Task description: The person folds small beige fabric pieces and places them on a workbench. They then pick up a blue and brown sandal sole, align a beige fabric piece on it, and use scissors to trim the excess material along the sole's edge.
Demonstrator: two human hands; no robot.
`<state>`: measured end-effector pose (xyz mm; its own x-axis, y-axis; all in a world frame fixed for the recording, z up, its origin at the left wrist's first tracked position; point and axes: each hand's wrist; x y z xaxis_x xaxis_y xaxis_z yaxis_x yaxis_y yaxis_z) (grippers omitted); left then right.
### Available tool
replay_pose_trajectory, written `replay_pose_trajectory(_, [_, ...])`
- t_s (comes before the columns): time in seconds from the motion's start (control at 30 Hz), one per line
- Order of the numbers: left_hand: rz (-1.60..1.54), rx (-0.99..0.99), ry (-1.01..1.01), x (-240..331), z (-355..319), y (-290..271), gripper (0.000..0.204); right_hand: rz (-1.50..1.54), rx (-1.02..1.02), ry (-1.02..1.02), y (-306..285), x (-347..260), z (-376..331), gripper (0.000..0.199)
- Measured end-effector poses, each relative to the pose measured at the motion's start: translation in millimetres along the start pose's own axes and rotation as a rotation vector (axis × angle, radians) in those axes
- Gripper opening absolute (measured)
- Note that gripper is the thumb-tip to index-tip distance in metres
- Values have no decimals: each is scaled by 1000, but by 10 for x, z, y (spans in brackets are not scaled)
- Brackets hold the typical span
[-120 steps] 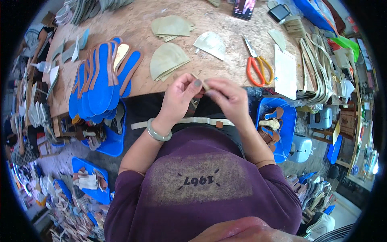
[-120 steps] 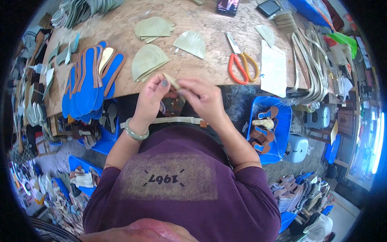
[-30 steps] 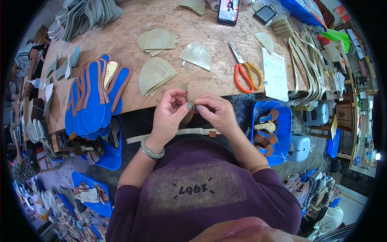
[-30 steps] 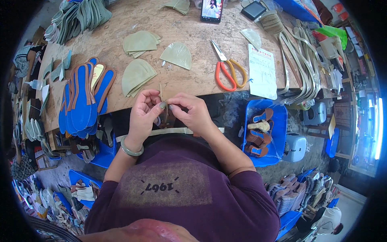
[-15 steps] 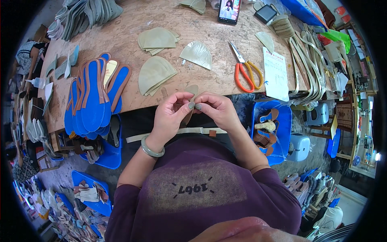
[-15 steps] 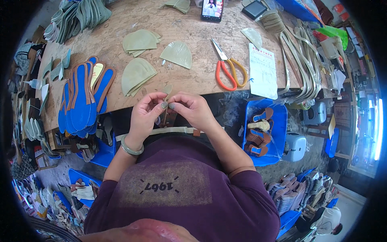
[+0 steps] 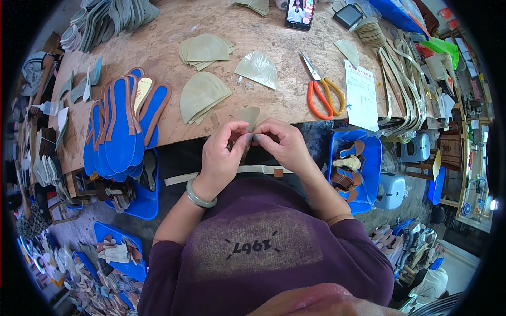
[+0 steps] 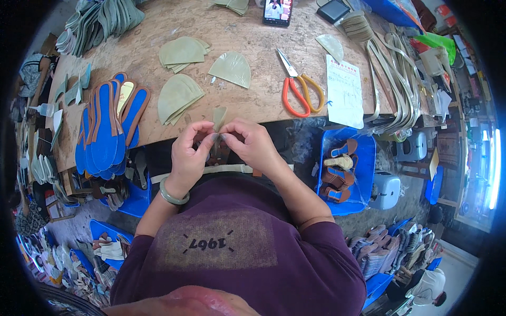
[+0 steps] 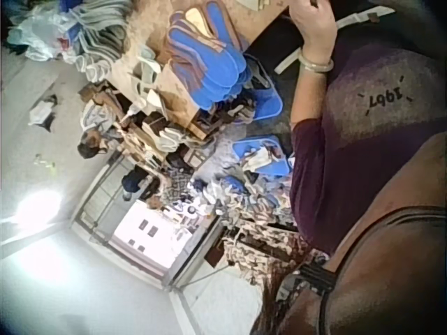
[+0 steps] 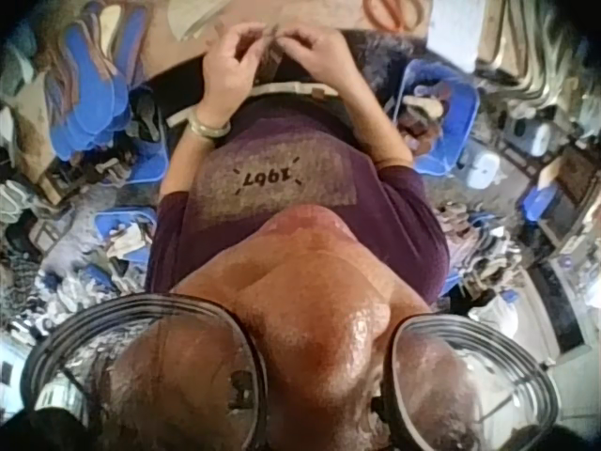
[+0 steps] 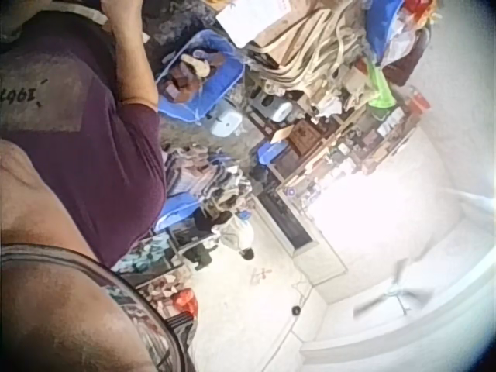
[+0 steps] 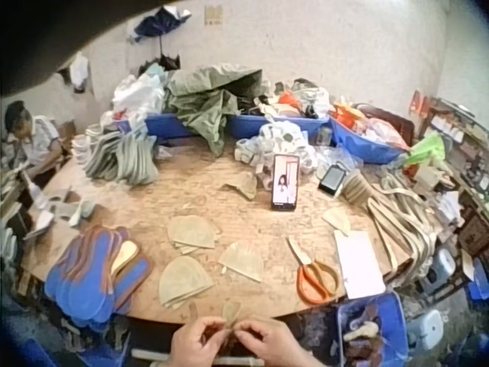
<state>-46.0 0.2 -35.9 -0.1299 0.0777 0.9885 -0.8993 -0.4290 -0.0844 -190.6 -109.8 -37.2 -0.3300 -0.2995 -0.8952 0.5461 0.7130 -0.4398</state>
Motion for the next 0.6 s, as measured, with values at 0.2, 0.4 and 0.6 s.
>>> replay_pose_trajectory(0.2, [-157, 36, -9, 43, -3, 16, 32, -45, 168, -146, 68, 5, -31, 9])
replay_pose_trajectory(0.4, [-281, -5, -49, 77, -6, 12, 37, 108, 217, -120, 113, -26, -64, 18])
replay_pose_trajectory(0.6, [-286, -55, -38, 124, -25, -28, 38, 185, 289, -78, 107, 54, -58, 16])
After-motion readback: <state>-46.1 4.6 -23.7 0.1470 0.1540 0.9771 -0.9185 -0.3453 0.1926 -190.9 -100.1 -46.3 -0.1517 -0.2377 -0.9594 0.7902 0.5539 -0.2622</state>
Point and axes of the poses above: each hand's wrist, its own z-axis towards the middle knuckle, its own y-axis out of the palm, x = y × z, and after that the axes turned 13 degrees about -z, right-handed
